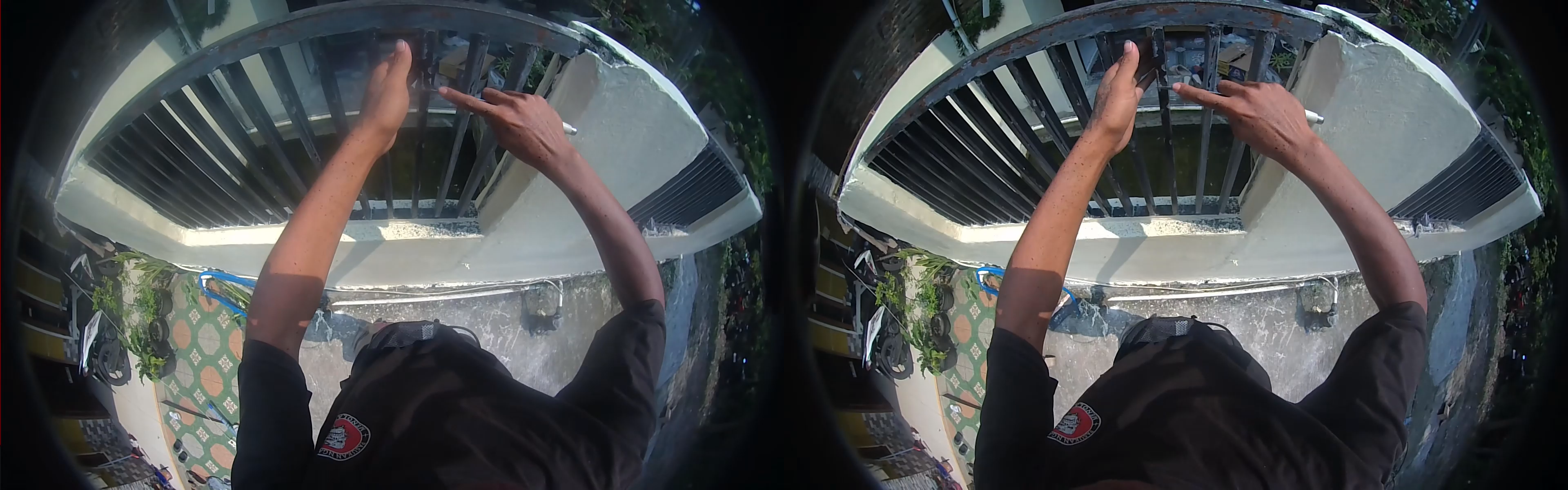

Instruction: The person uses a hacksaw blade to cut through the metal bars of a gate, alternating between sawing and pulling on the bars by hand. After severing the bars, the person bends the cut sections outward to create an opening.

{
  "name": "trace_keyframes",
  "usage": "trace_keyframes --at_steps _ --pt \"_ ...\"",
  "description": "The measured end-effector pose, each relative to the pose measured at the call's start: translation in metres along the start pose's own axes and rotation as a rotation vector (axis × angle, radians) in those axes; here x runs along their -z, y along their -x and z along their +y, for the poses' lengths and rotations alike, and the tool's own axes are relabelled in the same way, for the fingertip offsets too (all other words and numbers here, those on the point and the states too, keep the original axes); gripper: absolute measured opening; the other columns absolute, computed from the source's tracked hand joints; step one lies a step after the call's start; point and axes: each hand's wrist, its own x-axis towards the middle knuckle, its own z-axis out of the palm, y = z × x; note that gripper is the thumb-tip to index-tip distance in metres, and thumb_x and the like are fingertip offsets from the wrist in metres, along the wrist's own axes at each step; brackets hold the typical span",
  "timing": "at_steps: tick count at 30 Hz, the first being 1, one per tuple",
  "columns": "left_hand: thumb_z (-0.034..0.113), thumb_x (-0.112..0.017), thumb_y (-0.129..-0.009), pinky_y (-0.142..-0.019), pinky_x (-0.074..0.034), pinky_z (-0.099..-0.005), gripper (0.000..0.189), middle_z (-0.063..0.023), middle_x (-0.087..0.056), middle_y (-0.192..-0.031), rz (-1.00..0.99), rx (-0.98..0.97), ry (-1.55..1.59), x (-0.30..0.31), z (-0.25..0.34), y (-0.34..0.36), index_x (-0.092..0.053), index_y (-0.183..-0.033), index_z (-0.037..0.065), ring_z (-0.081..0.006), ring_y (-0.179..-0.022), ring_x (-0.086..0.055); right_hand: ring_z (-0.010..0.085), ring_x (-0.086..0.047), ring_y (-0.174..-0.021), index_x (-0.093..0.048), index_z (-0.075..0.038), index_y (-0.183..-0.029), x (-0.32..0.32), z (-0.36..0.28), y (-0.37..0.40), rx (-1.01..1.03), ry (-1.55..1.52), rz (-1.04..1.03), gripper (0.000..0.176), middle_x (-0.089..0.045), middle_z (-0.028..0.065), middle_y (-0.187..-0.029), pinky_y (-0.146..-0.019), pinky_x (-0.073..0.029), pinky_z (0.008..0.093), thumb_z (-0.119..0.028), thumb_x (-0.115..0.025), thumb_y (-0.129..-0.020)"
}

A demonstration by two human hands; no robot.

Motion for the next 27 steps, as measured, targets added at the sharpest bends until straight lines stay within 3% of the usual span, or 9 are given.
trace_keyframes --at_steps 2,5,7,14,17,20,22,24,27 --pt "0.059 -0.035 -0.105 -0.118 -0.018 -0.0455 0.061 -0.0044 -0.057 -0.138 0.042 0.009 -0.024 0.002 -0.001 -0.003 -0.054 -0.139 0.011 -0.0174 -0.133 -0.044 0.0233 -0.067 -0.072 -0.030 -0.046 -0.154 0.010 0.003 -0.007 -0.052 -0.101 0.134 0.089 -0.061 0.0055 -0.087 -0.057 -0.059 0.0376 0.007 -0.052 -0.087" --pt "0.059 -0.035 -0.105 -0.118 -0.020 -0.0427 0.061 -0.0042 -0.056 -0.139 -0.117 -0.082 0.019 0.004 0.001 -0.003 -0.054 -0.139 0.011 -0.0168 -0.132 -0.045 0.0231 -0.067 -0.073 -0.032 -0.046 -0.153 0.013 0.000 -0.008 -0.093 -0.070 0.042 0.089 -0.062 0.0051 -0.088 -0.058 -0.059 0.0372 0.007 -0.053 -0.085" --pt "0.058 -0.036 -0.106 -0.117 -0.023 -0.0396 0.062 -0.0051 -0.055 -0.139 0.038 0.021 -0.009 -0.003 0.006 0.002 -0.053 -0.139 0.009 -0.0162 -0.131 -0.046 0.0226 -0.066 -0.071 -0.033 -0.045 -0.153 0.000 -0.002 0.000 -0.021 -0.003 0.040 0.089 -0.061 0.0048 -0.086 -0.058 -0.058 0.0366 0.007 -0.054 -0.085" --pt "0.058 -0.037 -0.105 -0.115 -0.027 -0.0374 0.062 -0.0055 -0.057 -0.136 -0.016 -0.035 0.011 -0.002 0.006 0.003 -0.052 -0.140 0.008 -0.0158 -0.129 -0.047 0.0232 -0.065 -0.069 -0.029 -0.047 -0.154 0.014 0.005 -0.005 -0.096 -0.057 0.121 0.091 -0.061 0.0055 -0.086 -0.057 -0.059 0.0368 0.005 -0.055 -0.085" --pt "0.057 -0.037 -0.105 -0.115 -0.028 -0.0347 0.062 -0.0047 -0.057 -0.134 0.005 0.013 0.015 -0.002 0.007 0.001 -0.052 -0.140 0.008 -0.0157 -0.127 -0.048 0.0232 -0.063 -0.066 -0.030 -0.043 -0.155 -0.007 0.002 0.004 0.058 0.048 0.101 0.087 -0.060 0.0057 -0.083 -0.056 -0.057 0.0371 0.004 -0.056 -0.086" --pt "0.057 -0.038 -0.105 -0.116 -0.027 -0.0352 0.062 -0.0058 -0.056 -0.136 0.031 0.031 -0.001 -0.001 0.006 0.003 -0.052 -0.139 0.007 -0.0174 -0.126 -0.048 0.0181 -0.065 -0.065 -0.025 -0.049 -0.154 0.017 0.003 -0.007 -0.060 -0.034 0.167 0.090 -0.062 0.0045 -0.084 -0.052 -0.060 0.0333 0.004 -0.055 -0.088" --pt "0.056 -0.038 -0.105 -0.116 -0.026 -0.0374 0.061 -0.0061 -0.056 -0.137 -0.046 -0.043 0.032 -0.002 0.008 0.004 -0.053 -0.138 0.006 -0.0168 -0.127 -0.048 0.0182 -0.065 -0.065 -0.025 -0.050 -0.154 0.005 0.004 -0.003 -0.013 -0.014 0.142 0.091 -0.063 0.0044 -0.085 -0.052 -0.060 0.0333 0.004 -0.055 -0.088" --pt "0.056 -0.039 -0.106 -0.116 -0.025 -0.0385 0.061 -0.0061 -0.056 -0.138 0.010 -0.041 -0.008 0.010 0.005 -0.002 -0.052 -0.138 0.006 -0.0169 -0.127 -0.048 0.0183 -0.068 -0.067 -0.025 -0.052 -0.154 -0.008 -0.007 0.002 0.052 0.018 0.019 0.091 -0.066 0.0041 -0.091 -0.052 -0.060 0.0330 0.003 -0.057 -0.088" --pt "0.055 -0.039 -0.106 -0.116 -0.024 -0.0401 0.062 -0.0064 -0.055 -0.141 -0.044 0.005 0.017 0.005 0.001 -0.003 -0.050 -0.139 0.004 -0.0180 -0.130 -0.046 0.0228 -0.068 -0.067 -0.037 -0.046 -0.151 -0.013 -0.010 0.010 0.020 -0.064 0.045 0.078 -0.063 0.0055 -0.083 -0.055 -0.057 0.0383 -0.003 -0.055 -0.088"
